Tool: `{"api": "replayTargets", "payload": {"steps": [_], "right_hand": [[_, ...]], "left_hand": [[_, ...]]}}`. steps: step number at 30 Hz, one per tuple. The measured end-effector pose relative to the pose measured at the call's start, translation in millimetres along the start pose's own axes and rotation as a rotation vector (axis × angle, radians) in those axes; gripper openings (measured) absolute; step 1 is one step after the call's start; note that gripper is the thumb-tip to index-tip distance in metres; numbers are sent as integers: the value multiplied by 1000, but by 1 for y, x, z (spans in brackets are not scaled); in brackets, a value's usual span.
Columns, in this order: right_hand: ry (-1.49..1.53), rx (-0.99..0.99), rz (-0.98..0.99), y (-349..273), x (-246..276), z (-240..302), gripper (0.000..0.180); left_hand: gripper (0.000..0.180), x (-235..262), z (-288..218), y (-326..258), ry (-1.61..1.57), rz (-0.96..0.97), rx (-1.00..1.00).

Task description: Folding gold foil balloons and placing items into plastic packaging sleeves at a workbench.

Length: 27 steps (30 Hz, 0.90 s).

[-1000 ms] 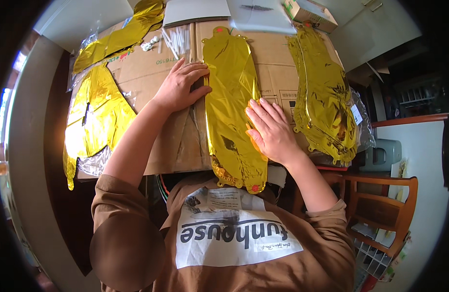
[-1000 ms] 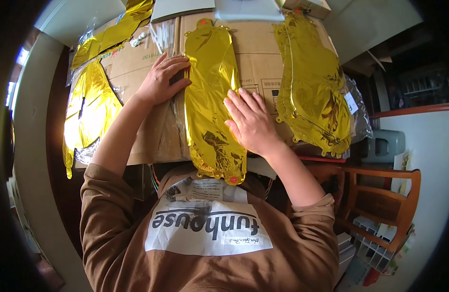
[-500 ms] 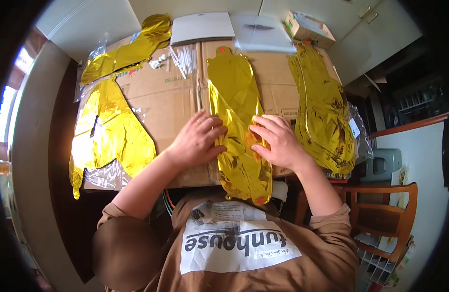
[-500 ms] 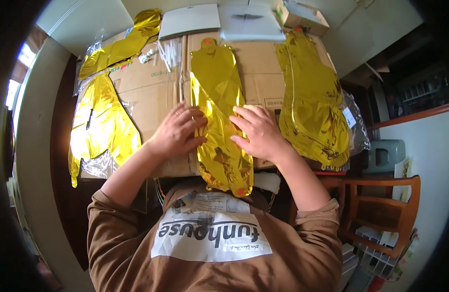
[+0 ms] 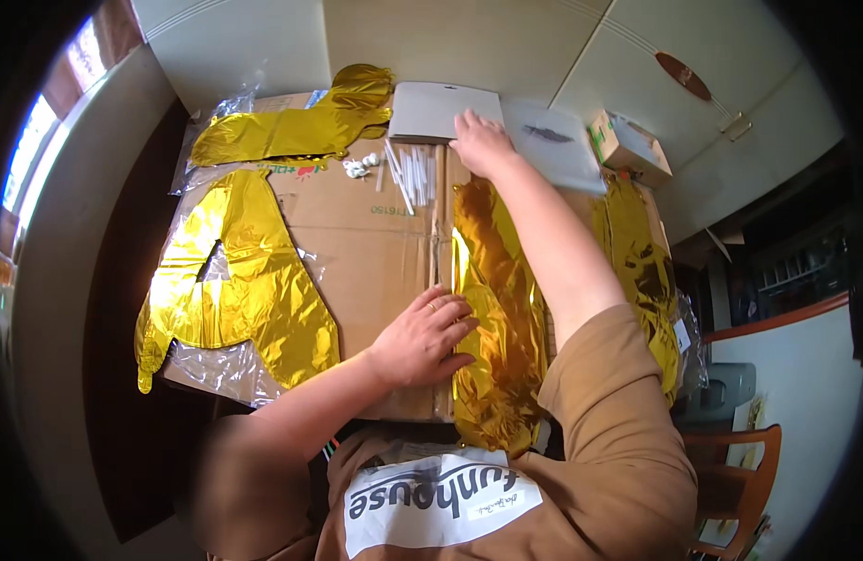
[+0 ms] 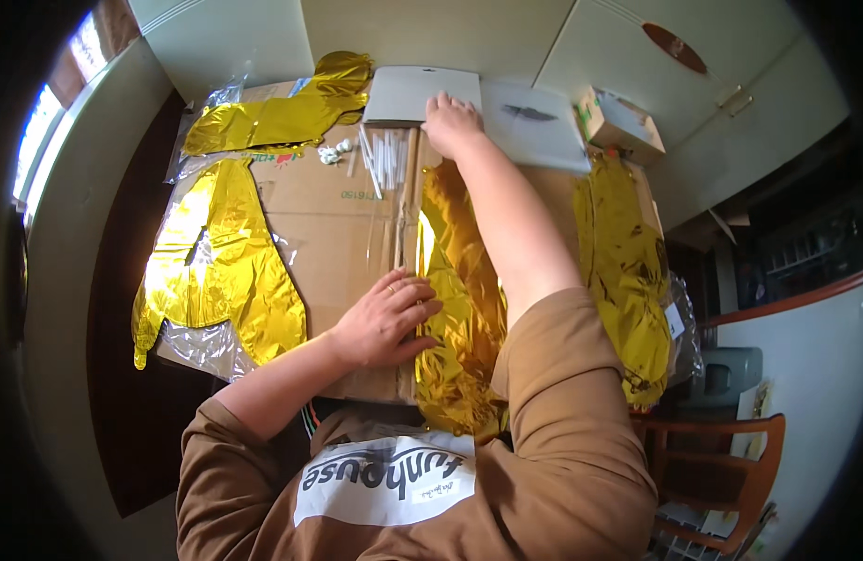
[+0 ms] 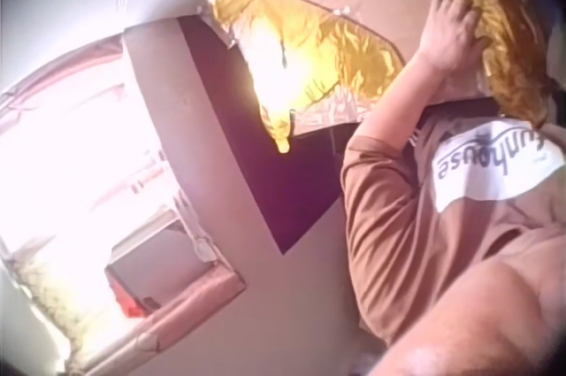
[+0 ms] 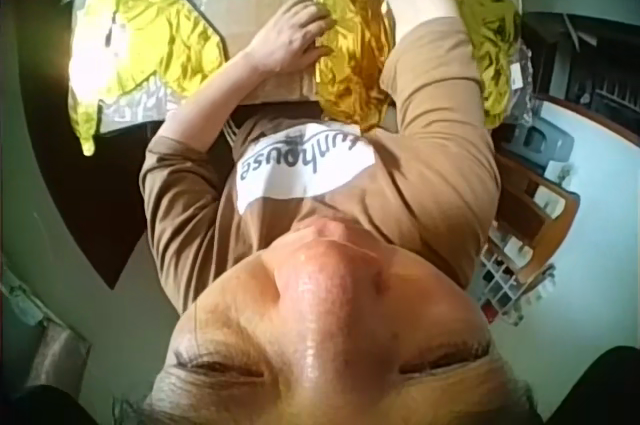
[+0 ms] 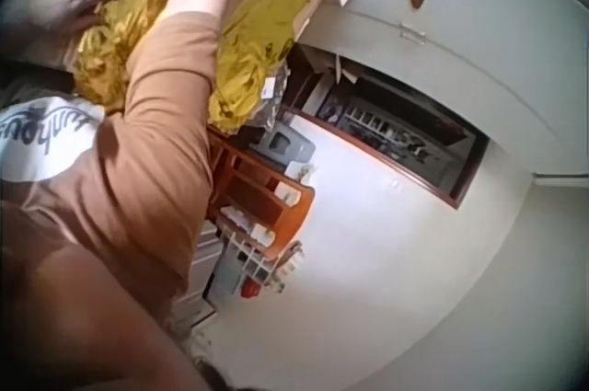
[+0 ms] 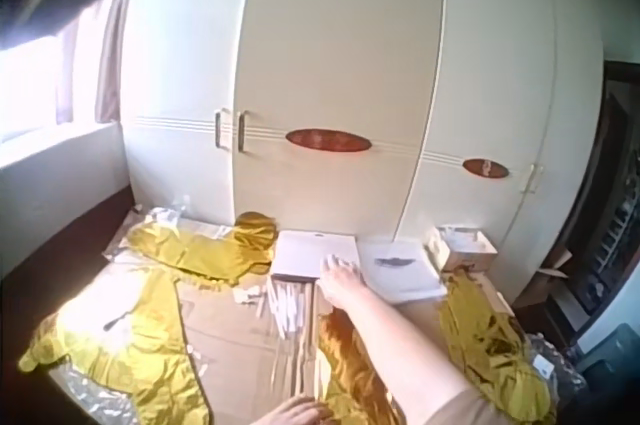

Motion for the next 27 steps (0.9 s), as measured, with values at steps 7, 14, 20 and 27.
{"api": "replayTargets", "payload": {"steps": [7,14,20,27], "right_hand": [[-343,291,-38,14,-15,14,18],[-244,279,-187,12,-9,3,10],[-145,26,-432,-3,26,-12,13],[1030,-303,-532,-140,143,-6,15]], "left_hand": [[49,1,5,-5,-63,-35,6],[50,7,2,-5,-80,-25,-6],[52,17,1,-4,-135,-86,-55],[30,43,3,-21,-549,-456,309]]}}
Point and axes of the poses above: each hand's wrist, its own y-axis towards the middle knuckle, its own x-axis out of the back of the hand, z = x × y, the point moved 2 cm from there along y, towards the middle knuckle, and after that the axes turned 13 degrees about z, right-handed, at the moved point
